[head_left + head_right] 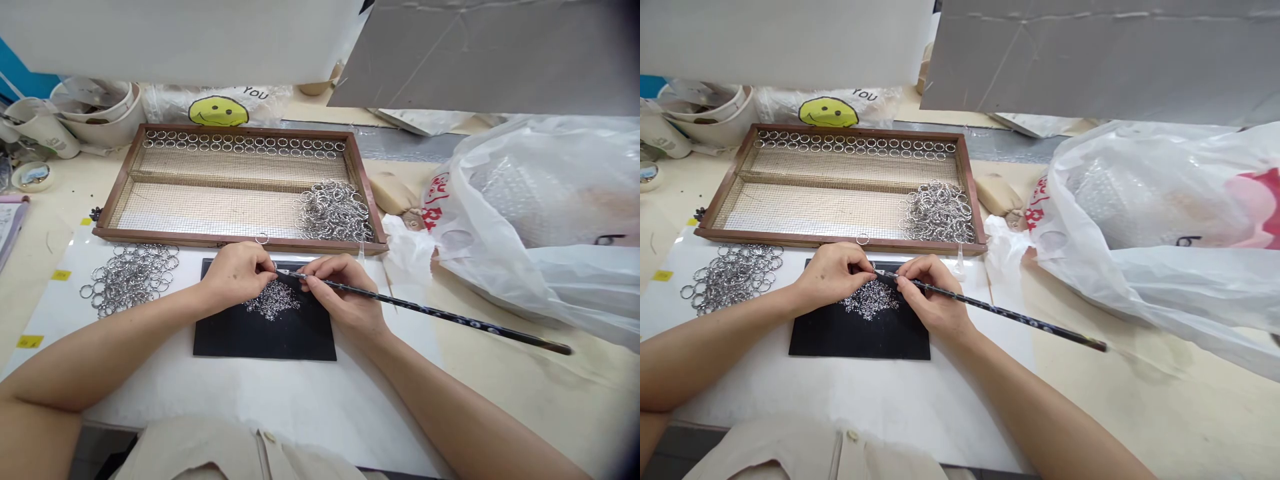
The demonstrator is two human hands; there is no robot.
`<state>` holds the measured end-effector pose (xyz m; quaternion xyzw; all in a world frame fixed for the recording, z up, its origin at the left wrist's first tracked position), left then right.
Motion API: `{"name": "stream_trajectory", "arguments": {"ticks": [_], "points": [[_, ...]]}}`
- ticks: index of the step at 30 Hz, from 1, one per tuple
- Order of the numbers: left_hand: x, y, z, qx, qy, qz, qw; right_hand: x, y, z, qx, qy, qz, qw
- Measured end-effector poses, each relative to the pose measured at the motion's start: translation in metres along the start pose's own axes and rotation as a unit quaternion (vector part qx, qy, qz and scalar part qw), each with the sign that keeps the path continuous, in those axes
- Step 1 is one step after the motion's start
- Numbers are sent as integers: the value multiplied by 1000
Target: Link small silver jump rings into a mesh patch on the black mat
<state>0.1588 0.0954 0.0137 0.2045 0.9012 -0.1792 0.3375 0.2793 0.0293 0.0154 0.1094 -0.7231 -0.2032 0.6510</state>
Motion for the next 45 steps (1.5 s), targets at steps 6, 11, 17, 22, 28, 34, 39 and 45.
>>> {"name": "stream_trajectory", "arguments": {"ticks": [6, 11, 17, 22, 28, 34, 39, 45], "points": [[0, 0, 0, 3, -1, 1, 1000, 1, 0, 1, 4, 3, -1, 1000], [0, 0, 0, 3, -2, -1, 1000, 1, 0, 1, 5, 0, 1, 1000], [0, 0, 0, 3, -6, 0, 1000, 0, 0, 0, 3, -6, 6, 1000], [0, -1, 0, 1, -2, 1, 1000, 0, 0, 1, 5, -1, 7, 1000], [0, 0, 0, 0, 3, 0, 1000, 0, 0, 1, 2, -4, 3, 1000], [0, 0, 0, 2, 2, 1, 1000, 0, 0, 1, 2, -7, 3, 1000], [1, 0, 1, 2, -4, 2, 1000, 0, 0, 1, 1, -7, 5, 1000], [1, 0, 1, 1, -6, 5, 1000, -1, -1, 0, -2, 2, 7, 1000]]}}
Point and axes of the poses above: each hand's wrist, its own y-axis towards the middle knuckle, its own z-axis out of the palm, x = y × z, the point moved 10 cm from there along y, towards the middle knuckle, and after that the axes turned 13 degrees about -z, right-handed, at the moved point
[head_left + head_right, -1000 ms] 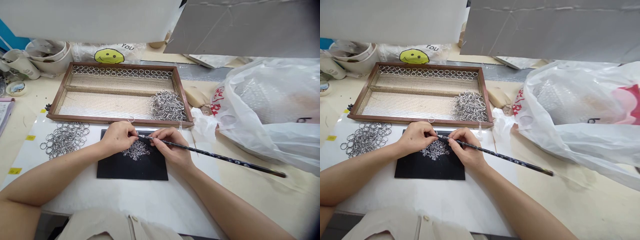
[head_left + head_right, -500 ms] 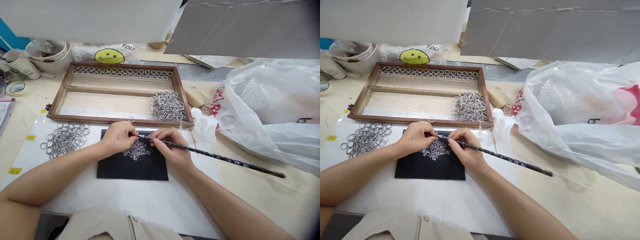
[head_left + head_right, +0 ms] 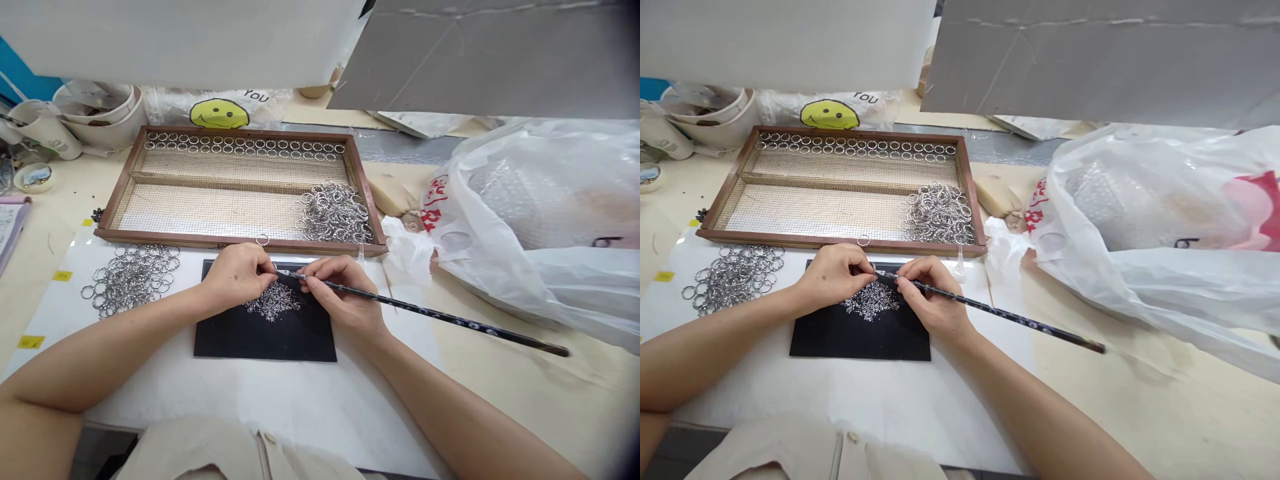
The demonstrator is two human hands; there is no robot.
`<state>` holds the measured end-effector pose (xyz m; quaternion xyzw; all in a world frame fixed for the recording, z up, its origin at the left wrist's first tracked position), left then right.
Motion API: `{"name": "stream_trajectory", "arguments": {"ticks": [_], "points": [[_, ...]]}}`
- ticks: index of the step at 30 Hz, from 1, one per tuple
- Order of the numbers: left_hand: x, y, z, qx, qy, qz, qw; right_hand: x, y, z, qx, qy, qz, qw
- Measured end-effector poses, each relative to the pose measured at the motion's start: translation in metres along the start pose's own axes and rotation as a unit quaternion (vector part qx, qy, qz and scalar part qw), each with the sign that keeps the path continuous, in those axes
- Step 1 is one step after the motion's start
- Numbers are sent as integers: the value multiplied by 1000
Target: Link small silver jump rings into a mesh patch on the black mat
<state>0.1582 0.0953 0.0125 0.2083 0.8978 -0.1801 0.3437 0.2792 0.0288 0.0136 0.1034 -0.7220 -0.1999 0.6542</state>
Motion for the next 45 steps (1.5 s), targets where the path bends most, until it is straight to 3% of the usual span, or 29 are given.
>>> {"name": "stream_trajectory", "arguments": {"ticks": [45], "points": [[0, -1, -1, 1, 8, 0, 1000, 8, 1, 2, 21, -28, -50, 998]]}}
Point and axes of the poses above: each hand's wrist, its own y-axis towards the middle knuckle, its own z-axis out of the palm, x = y × z, the point moved 10 cm from there along y, towards the middle knuckle, and after that the axes turned 13 degrees about -z, right-handed, at the moved point
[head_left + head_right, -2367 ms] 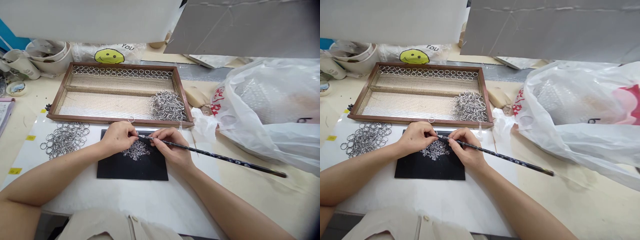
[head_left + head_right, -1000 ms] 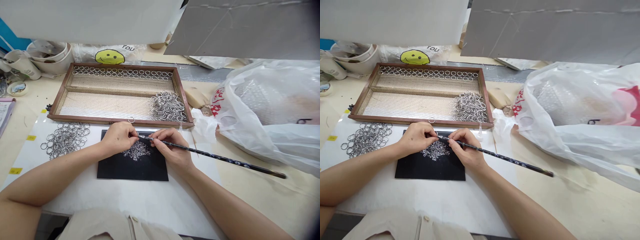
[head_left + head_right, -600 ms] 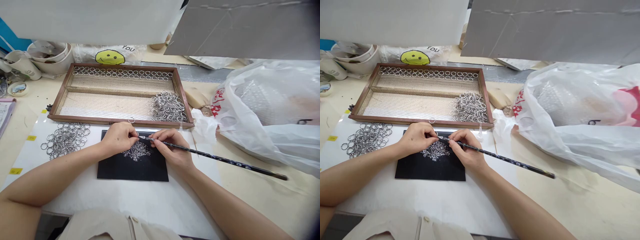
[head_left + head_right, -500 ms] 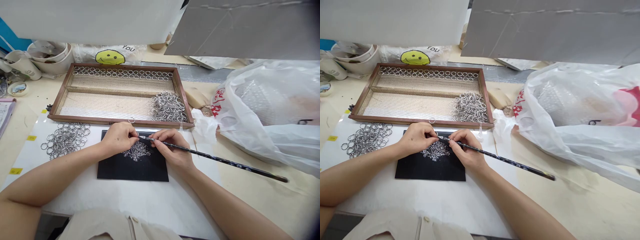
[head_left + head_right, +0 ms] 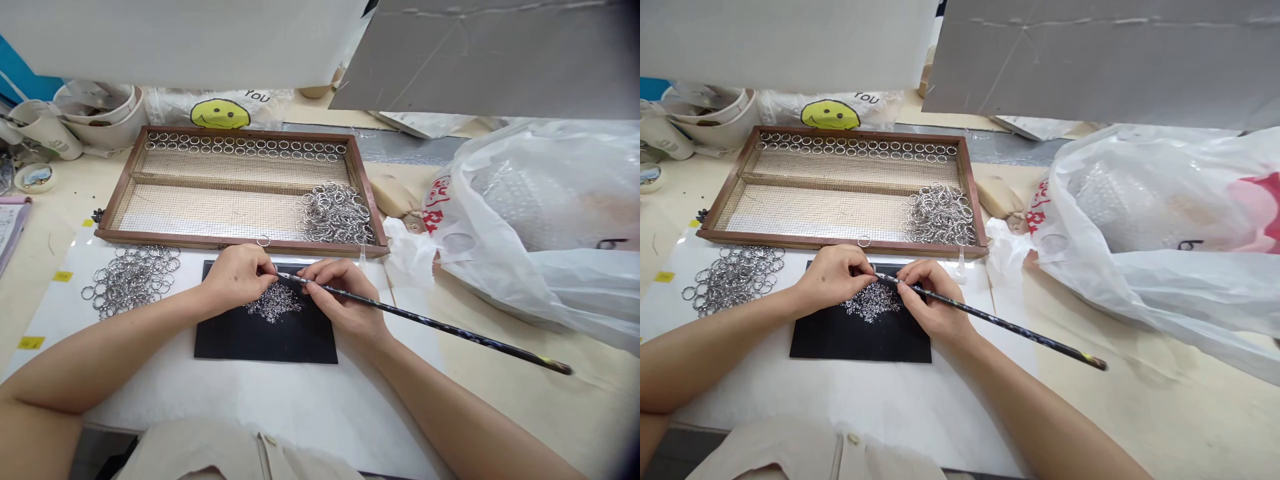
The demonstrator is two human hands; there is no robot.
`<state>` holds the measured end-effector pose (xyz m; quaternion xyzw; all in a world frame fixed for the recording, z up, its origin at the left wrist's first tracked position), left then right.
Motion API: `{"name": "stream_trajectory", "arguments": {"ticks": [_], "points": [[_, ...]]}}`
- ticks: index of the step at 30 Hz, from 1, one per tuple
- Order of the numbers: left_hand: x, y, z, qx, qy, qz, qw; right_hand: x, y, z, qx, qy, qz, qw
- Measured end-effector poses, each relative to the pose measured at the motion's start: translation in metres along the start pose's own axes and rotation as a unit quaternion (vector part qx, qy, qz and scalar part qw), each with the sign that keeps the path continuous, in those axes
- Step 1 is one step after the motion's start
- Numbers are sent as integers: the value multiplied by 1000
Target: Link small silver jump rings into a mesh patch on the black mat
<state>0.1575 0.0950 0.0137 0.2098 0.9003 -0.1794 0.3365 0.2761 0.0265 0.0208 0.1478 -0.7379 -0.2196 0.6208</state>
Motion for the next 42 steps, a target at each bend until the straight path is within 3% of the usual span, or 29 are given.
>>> {"name": "stream_trajectory", "arguments": {"ticks": [42], "points": [[1, 0, 0, 2, -9, 2, 1000, 1, 1, 2, 4, -9, 16, 1000]]}}
Point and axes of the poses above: each hand's wrist, its own y-axis towards the middle knuckle, its own z-axis out of the palm, x = y × z, the point moved 10 cm from there along y, towards the middle knuckle, and after that the axes turned 13 degrees about -z, right-handed, at the moved point
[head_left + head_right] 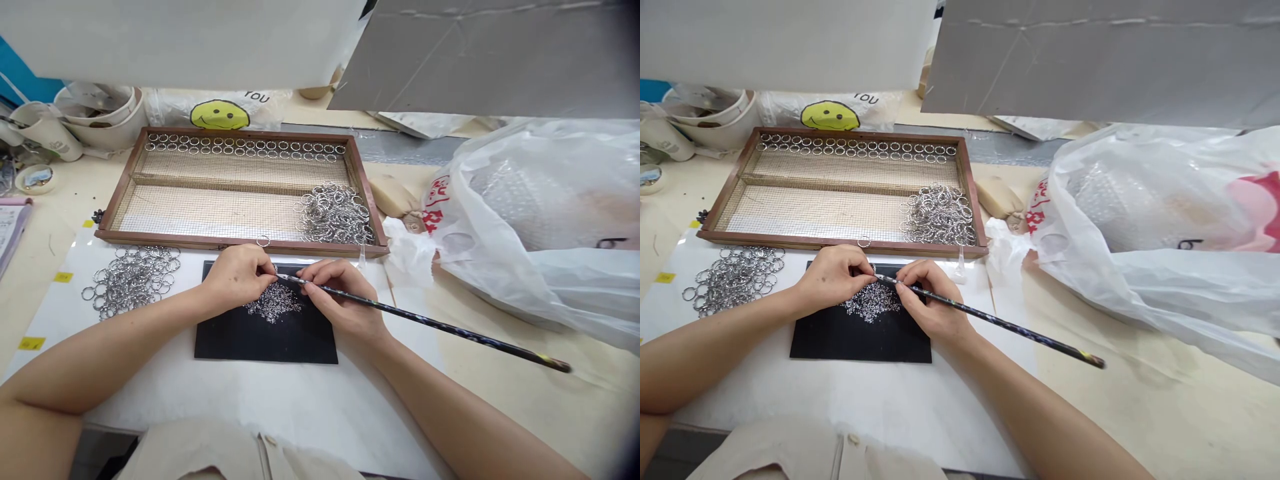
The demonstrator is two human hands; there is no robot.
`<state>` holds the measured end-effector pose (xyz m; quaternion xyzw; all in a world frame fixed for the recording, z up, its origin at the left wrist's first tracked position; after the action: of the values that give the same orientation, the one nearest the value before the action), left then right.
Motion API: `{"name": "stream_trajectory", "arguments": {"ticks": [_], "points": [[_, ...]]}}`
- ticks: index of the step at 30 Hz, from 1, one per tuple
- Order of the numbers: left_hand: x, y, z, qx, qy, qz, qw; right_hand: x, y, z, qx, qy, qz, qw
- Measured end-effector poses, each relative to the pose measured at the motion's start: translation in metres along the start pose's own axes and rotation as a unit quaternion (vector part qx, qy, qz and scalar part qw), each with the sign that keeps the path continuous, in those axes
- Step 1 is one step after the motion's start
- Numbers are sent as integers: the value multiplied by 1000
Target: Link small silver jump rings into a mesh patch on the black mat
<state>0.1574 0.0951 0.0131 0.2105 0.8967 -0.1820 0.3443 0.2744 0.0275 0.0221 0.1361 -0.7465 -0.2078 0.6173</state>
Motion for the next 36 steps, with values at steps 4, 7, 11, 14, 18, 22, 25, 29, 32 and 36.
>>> {"name": "stream_trajectory", "arguments": {"ticks": [4, 7, 11, 14, 18, 22, 25, 29, 32, 36], "points": [[0, 0, 0, -1, 0, 1, 1000, 1, -1, -2, -5, 7, -3, 1000], [0, 0, 0, -1, -4, -1, 1000, -3, -4, -8, -23, -2, 20, 1000], [0, 0, 0, 2, -7, -7, 1000, -11, -9, -15, -34, -46, 70, 996], [-1, -1, -1, 1, -7, -8, 1000, -13, -9, -15, -23, -76, 76, 994], [-2, -1, -2, 0, -7, -6, 1000, -9, -7, -12, -8, -83, 59, 995], [-2, -1, -1, 0, -4, -5, 1000, -8, -7, -9, 5, -90, 52, 995], [-2, 0, -1, -2, -1, -7, 1000, -8, -6, -8, 8, -92, 49, 994], [-1, 0, -1, -4, -1, -8, 1000, -8, -5, -5, 15, -93, 49, 994], [-1, 0, -1, -4, 0, -5, 1000, -9, -5, -5, 16, -96, 51, 994], [-1, 0, -1, -3, -3, -6, 1000, -8, -6, -7, 12, -98, 48, 994]]}}
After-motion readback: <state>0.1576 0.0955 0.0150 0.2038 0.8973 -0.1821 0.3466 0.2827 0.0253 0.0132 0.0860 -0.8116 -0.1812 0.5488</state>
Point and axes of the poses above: each hand's wrist, its own y-axis towards the middle knuckle, its own z-axis out of the palm, x = y × z, the point moved 10 cm from there along y, towards the middle knuckle, and after that the axes turned 13 degrees about -z, right-handed, at the moved point
